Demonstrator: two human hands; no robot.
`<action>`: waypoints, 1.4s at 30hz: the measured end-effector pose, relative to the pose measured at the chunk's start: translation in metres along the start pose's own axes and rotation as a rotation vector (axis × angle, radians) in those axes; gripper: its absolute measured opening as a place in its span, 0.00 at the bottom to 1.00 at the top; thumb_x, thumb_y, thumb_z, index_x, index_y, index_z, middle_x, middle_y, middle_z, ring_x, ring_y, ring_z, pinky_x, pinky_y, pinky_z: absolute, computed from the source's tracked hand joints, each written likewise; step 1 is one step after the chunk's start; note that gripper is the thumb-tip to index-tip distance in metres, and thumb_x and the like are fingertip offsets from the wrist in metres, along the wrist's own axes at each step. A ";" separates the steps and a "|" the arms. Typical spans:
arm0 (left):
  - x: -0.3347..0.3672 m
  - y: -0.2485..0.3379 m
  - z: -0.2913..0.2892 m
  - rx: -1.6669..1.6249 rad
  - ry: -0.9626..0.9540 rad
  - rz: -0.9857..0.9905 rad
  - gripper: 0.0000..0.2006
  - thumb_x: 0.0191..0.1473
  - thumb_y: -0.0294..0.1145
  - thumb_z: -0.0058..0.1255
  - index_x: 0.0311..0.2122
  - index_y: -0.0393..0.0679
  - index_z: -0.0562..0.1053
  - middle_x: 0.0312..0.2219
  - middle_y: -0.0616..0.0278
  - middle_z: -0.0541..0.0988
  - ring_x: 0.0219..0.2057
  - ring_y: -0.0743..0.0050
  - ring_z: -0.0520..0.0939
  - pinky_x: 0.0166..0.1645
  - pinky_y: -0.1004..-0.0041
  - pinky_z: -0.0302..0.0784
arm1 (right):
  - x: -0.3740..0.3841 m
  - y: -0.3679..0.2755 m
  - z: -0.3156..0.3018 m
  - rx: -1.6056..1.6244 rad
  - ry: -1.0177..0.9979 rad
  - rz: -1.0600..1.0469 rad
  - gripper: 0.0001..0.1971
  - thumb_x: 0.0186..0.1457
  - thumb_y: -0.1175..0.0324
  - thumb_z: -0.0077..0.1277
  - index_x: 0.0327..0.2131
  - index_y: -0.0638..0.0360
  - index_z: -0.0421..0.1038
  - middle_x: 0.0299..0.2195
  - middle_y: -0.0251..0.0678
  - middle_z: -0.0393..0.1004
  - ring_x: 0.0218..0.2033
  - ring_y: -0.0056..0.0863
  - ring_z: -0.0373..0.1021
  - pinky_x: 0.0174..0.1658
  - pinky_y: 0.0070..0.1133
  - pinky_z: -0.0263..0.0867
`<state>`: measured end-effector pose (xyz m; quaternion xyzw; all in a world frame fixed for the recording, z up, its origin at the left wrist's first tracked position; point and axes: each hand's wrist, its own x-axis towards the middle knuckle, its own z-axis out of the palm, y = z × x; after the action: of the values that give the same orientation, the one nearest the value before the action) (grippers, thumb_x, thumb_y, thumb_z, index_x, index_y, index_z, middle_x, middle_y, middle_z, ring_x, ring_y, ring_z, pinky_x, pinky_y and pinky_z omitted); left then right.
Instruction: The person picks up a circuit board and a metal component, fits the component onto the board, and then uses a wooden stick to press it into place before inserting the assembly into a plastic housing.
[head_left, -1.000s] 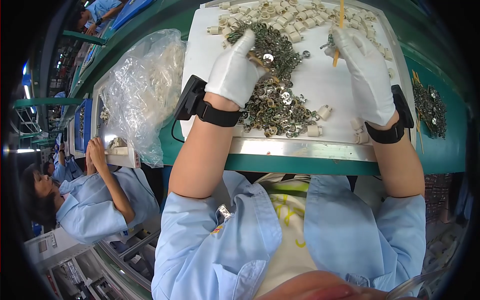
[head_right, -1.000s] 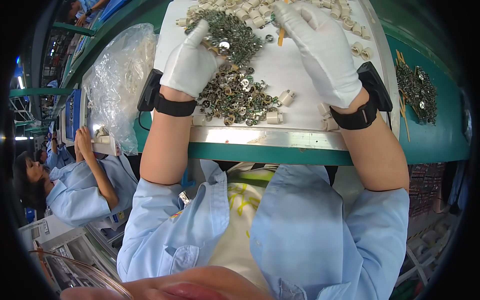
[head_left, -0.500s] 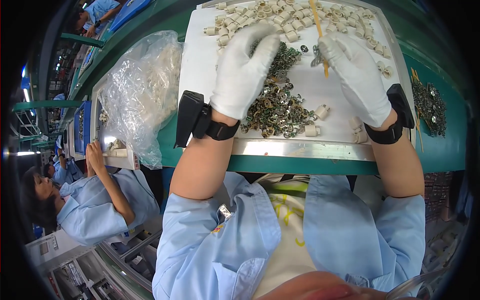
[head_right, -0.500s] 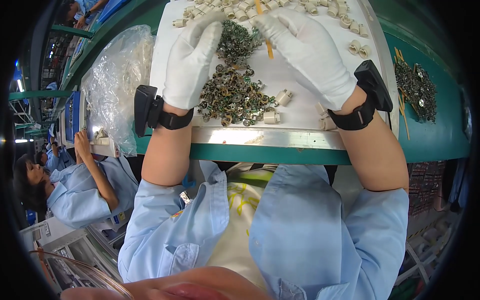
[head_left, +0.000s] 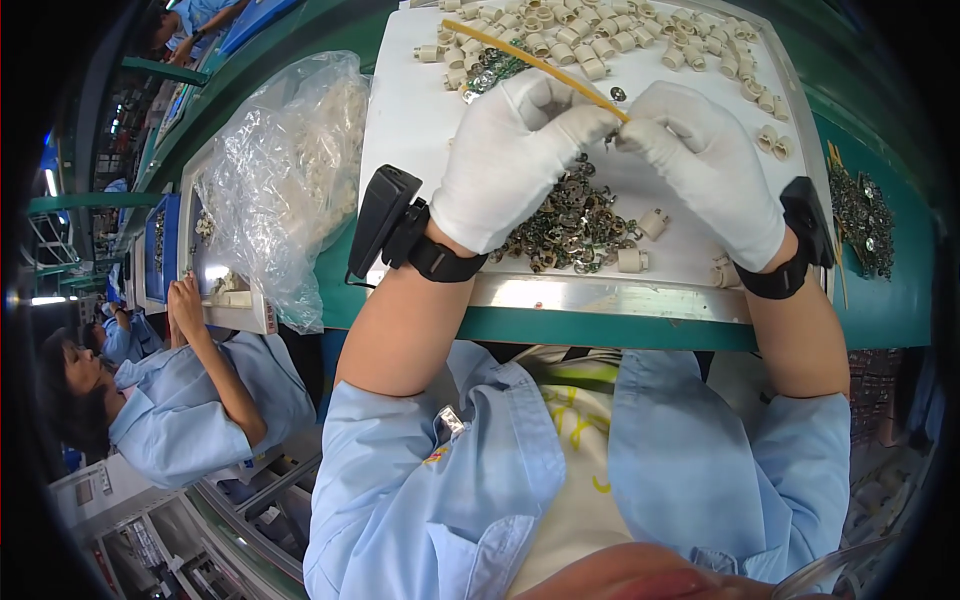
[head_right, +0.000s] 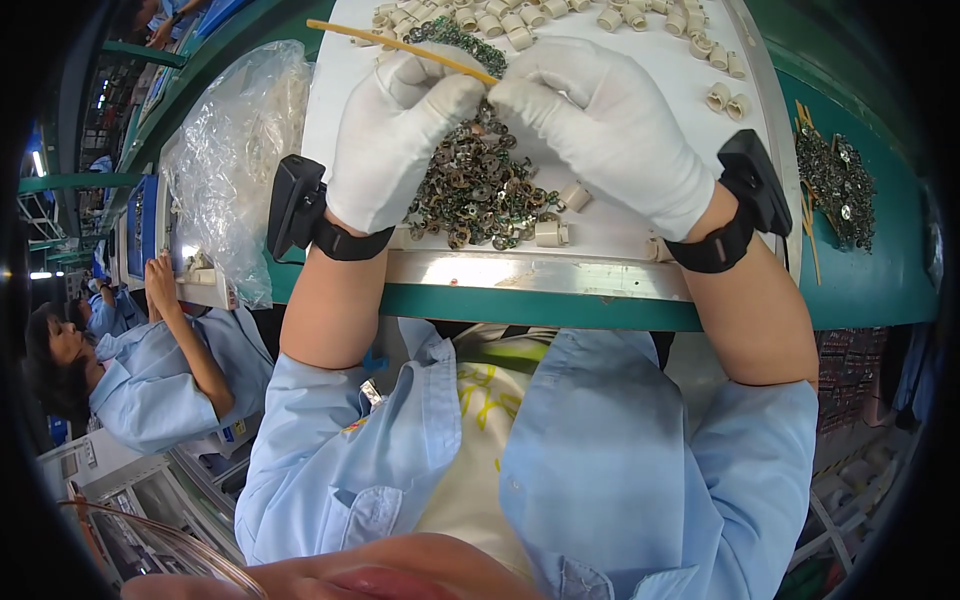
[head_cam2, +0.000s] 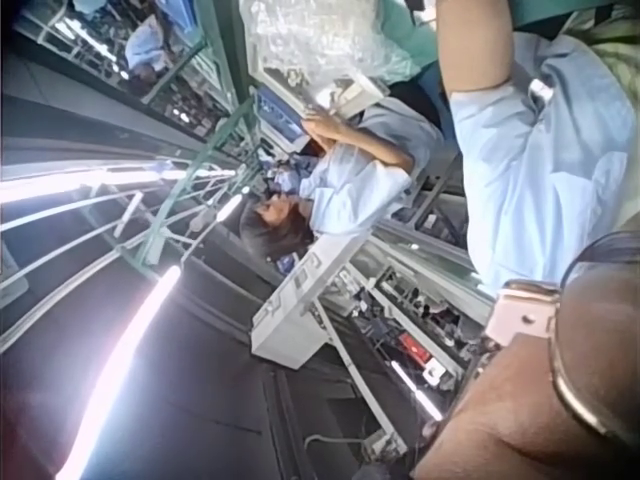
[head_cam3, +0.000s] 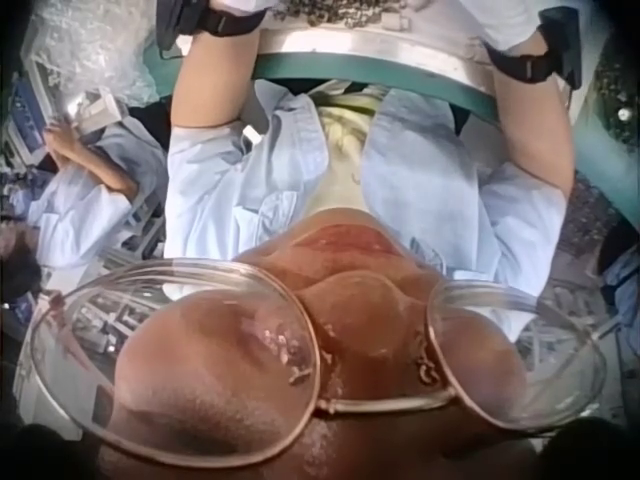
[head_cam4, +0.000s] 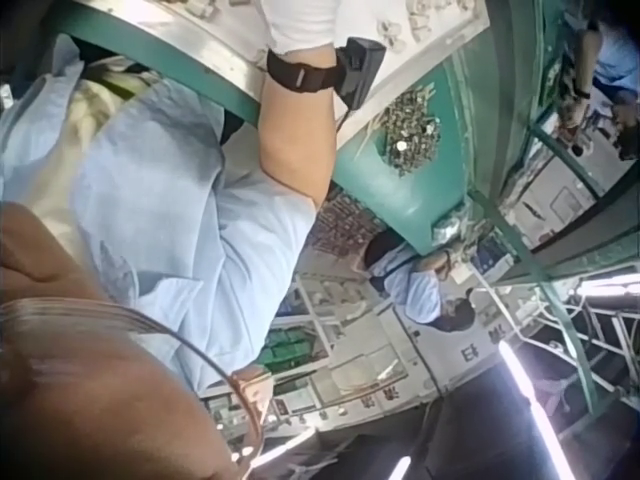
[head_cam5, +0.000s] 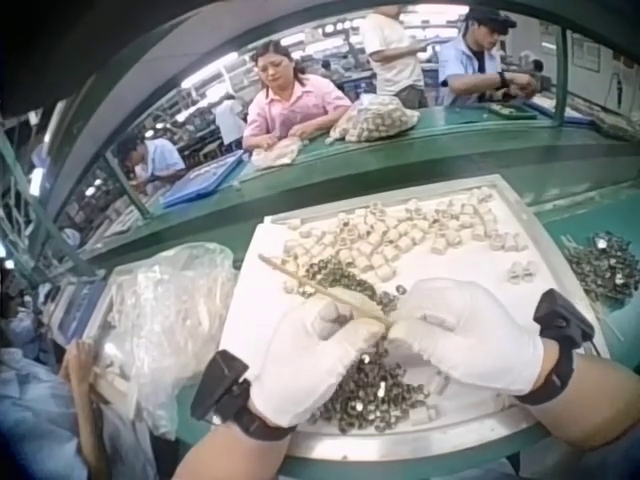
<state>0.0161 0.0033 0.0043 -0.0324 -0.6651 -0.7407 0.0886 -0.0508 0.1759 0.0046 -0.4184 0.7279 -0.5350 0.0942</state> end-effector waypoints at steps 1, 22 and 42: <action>-0.002 -0.001 0.002 -0.006 0.002 0.058 0.07 0.49 0.24 0.52 0.35 0.34 0.72 0.28 0.64 0.77 0.28 0.83 0.75 0.34 0.83 0.69 | 0.000 -0.002 -0.001 0.124 -0.058 0.098 0.16 0.60 0.57 0.42 0.32 0.62 0.70 0.24 0.26 0.68 0.27 0.13 0.63 0.33 0.13 0.61; 0.007 -0.017 -0.012 0.962 -0.397 0.522 0.09 0.45 0.23 0.52 0.35 0.40 0.75 0.40 0.53 0.74 0.43 0.59 0.75 0.48 0.71 0.68 | 0.007 0.028 -0.033 0.262 0.366 0.128 0.14 0.61 0.63 0.40 0.36 0.66 0.70 0.28 0.32 0.71 0.32 0.19 0.66 0.42 0.16 0.61; 0.018 -0.028 -0.047 1.037 0.186 0.154 0.30 0.51 0.50 0.48 0.51 0.34 0.64 0.46 0.41 0.70 0.50 0.48 0.70 0.53 0.65 0.64 | -0.095 -0.003 -0.152 -0.853 0.912 0.385 0.17 0.54 0.59 0.48 0.35 0.66 0.73 0.29 0.37 0.75 0.30 0.20 0.69 0.37 0.15 0.61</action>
<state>-0.0033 -0.0425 -0.0255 0.0326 -0.9291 -0.3058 0.2055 -0.0781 0.3501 0.0402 -0.0121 0.9052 -0.2967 -0.3042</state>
